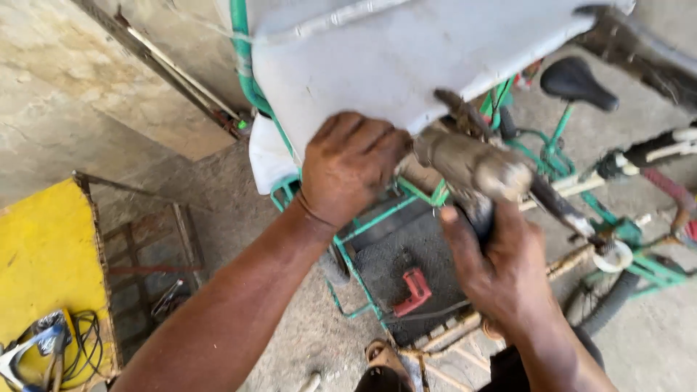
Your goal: The person hammers a metal pin into a hole on a white plastic panel attached to a green tricycle frame. They then use pliers to bend and secure the pin, completing the fastening.
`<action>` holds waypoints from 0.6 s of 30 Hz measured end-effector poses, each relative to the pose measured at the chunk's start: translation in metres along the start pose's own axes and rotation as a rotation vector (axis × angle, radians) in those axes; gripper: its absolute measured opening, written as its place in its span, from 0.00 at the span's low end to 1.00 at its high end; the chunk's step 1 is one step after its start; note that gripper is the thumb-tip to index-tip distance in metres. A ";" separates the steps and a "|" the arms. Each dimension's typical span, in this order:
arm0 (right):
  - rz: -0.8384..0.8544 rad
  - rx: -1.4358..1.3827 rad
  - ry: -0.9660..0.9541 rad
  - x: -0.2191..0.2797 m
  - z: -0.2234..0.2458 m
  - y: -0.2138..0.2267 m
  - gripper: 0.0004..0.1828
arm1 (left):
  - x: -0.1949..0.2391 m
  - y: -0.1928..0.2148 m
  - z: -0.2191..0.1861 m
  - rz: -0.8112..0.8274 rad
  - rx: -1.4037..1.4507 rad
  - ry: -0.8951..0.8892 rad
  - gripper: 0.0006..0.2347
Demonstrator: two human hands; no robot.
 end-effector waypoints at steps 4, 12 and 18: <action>-0.128 -0.385 0.099 0.023 0.018 0.020 0.12 | 0.007 -0.002 -0.002 -0.018 0.014 0.023 0.05; 0.059 -0.076 -0.045 0.005 -0.003 0.005 0.20 | 0.017 -0.011 0.004 0.028 0.004 0.047 0.05; -0.008 0.049 0.160 0.008 -0.003 -0.009 0.18 | 0.013 -0.011 0.004 0.011 0.049 0.056 0.04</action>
Point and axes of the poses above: each hand's wrist, its own x-axis away from the middle knuckle, its own y-axis out of the back of the hand, z = x × y, the point moved 8 cm from there along -x, towards the middle knuckle, and after that the axes turned 5 degrees about -z, right-handed, at the moved point
